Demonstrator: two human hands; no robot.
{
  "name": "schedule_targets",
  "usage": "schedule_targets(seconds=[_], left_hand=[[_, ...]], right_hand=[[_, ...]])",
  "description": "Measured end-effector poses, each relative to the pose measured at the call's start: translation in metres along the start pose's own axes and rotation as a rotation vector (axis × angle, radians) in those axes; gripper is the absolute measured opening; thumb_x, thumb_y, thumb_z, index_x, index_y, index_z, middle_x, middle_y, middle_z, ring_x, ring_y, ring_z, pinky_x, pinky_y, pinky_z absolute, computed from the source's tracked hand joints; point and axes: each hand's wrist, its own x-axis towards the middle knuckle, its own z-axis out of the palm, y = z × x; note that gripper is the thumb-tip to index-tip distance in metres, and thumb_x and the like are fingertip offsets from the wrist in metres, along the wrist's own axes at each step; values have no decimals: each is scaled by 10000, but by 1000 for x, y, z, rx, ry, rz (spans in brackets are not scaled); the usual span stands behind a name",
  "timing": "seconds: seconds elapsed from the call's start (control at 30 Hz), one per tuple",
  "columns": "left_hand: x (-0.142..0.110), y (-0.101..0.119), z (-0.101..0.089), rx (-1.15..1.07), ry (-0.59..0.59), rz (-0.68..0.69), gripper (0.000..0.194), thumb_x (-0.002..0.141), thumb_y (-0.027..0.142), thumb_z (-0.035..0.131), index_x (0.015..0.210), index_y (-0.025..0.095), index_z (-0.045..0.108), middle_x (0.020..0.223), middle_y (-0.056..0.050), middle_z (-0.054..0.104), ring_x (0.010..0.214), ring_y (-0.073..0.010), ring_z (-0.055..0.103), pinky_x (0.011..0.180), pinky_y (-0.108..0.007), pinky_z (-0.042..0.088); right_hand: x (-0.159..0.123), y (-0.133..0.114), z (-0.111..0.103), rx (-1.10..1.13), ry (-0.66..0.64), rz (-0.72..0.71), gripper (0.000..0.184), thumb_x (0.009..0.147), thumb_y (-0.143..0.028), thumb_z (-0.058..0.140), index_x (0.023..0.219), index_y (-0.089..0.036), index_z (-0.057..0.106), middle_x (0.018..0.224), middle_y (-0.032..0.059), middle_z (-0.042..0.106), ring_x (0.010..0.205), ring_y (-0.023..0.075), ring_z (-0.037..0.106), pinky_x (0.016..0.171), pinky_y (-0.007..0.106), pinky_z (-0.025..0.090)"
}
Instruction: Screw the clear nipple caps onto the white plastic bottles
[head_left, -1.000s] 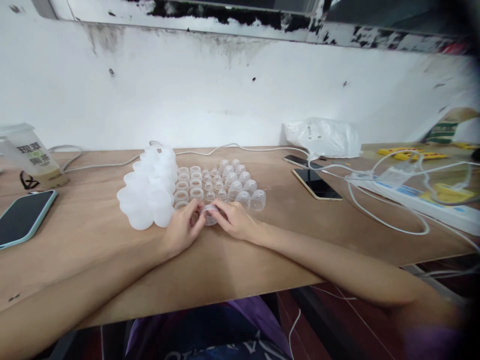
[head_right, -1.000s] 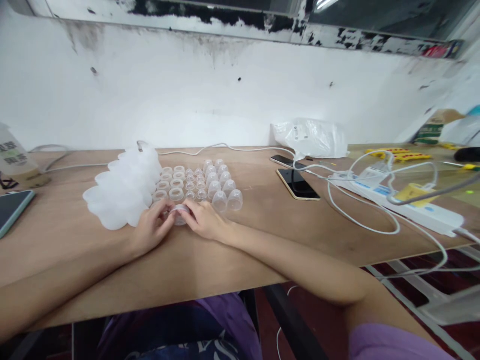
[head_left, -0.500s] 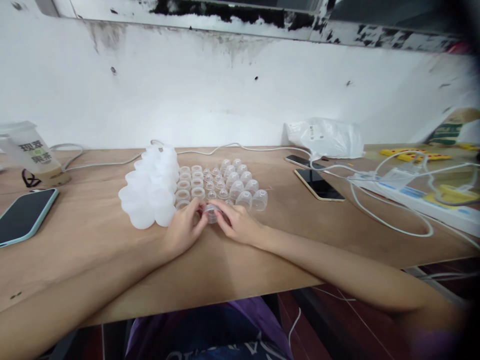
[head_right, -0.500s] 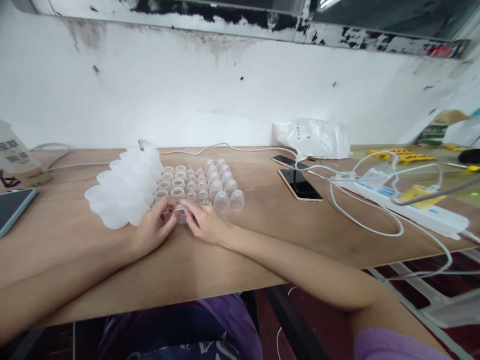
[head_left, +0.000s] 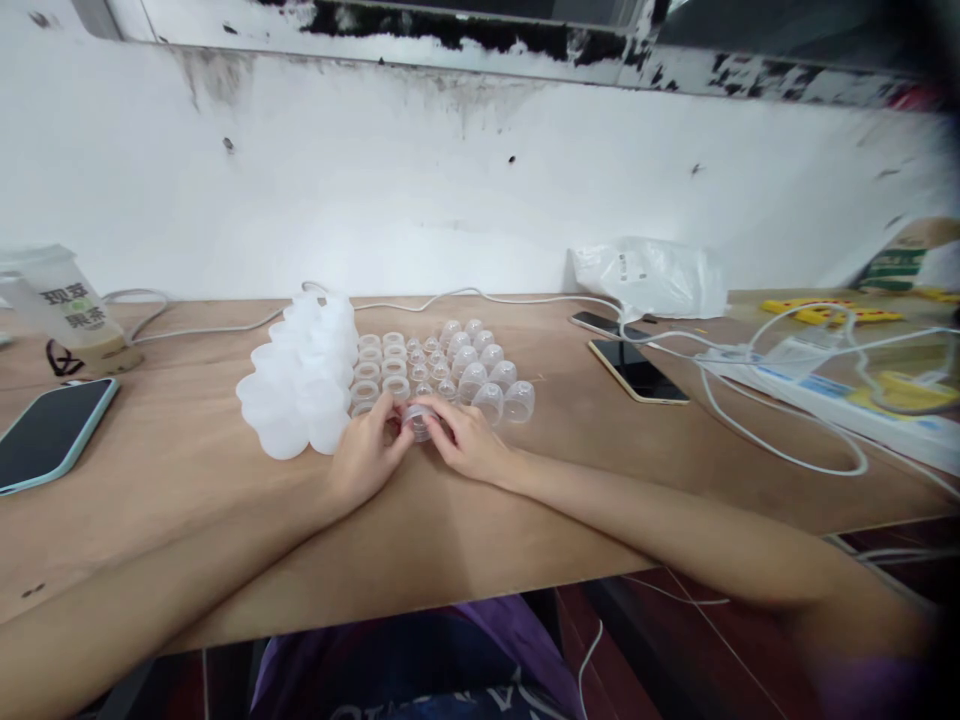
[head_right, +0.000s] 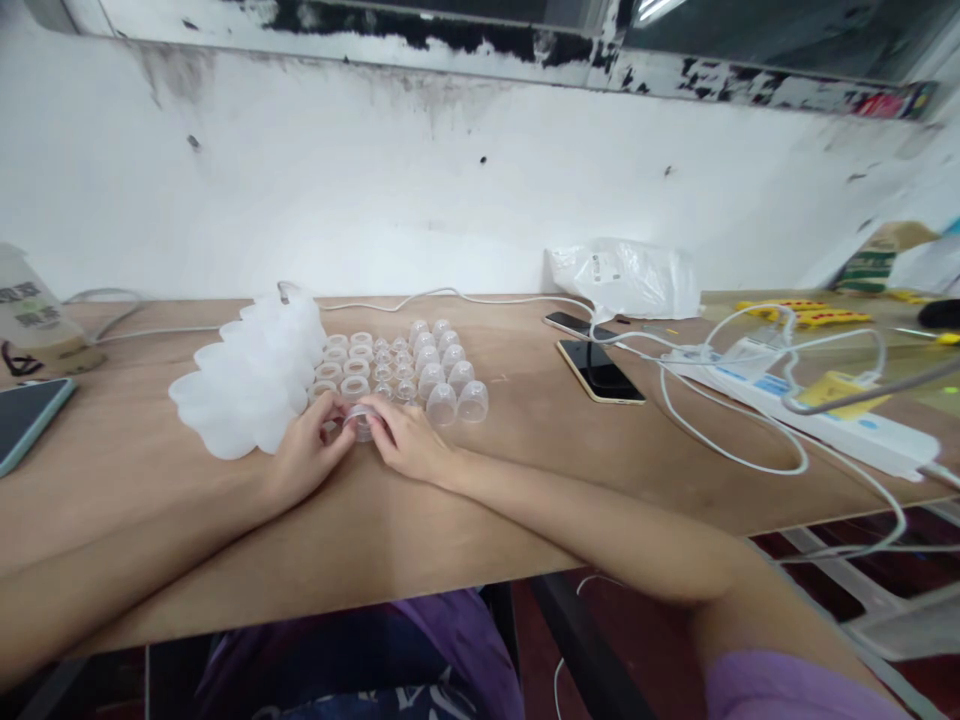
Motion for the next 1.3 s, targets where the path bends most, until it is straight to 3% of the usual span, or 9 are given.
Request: schedule_targets(seconds=[0.2,0.33,0.5,0.67,0.97,1.3], left_hand=[[-2,1,1,14,-16,44,112,740,244,453,810,193,382,691,23,494,580,-103,484,505,-212,364],[-1,-1,3,-10,3,31,96,754,242,439,803,195,371,670,30,483,577,-101,483,505,-211,363],[1,-4,5,-59,7,38,103,767,251,427,821,195,360,683,32,484,567,-90,483,500,-206,366],[2,-3,5,-101,-51,25,108,765,259,432,809,195,357,665,34,496,560,-97,494,515,-219,376],[0,-1,3,-190,-24,2,85,808,279,368,820,199,343,637,32,483,533,-101,484,501,-228,379],[1,-2,3,-165,-52,4,89,798,283,376,793,202,339,635,30,483,532,-104,492,503,-234,393]], right_hand=[[-2,6,3,9,6,-65,322,800,-141,350,1112,-163,426,1016,72,582,894,149,552,784,307,431],[0,9,3,44,17,-29,329,803,-150,356,1125,-177,412,1063,72,559,897,145,548,765,299,436],[2,9,4,54,9,56,305,781,-140,380,1077,-190,432,847,19,587,662,103,535,663,246,427],[4,7,4,54,5,113,226,783,-146,379,991,-186,457,615,-39,521,510,79,447,581,211,389],[4,2,-1,102,20,-37,234,829,-189,340,1035,-175,451,923,54,571,766,117,533,682,244,420],[4,6,2,63,33,-26,249,827,-163,323,1029,-181,469,853,29,584,693,103,538,656,229,419]])
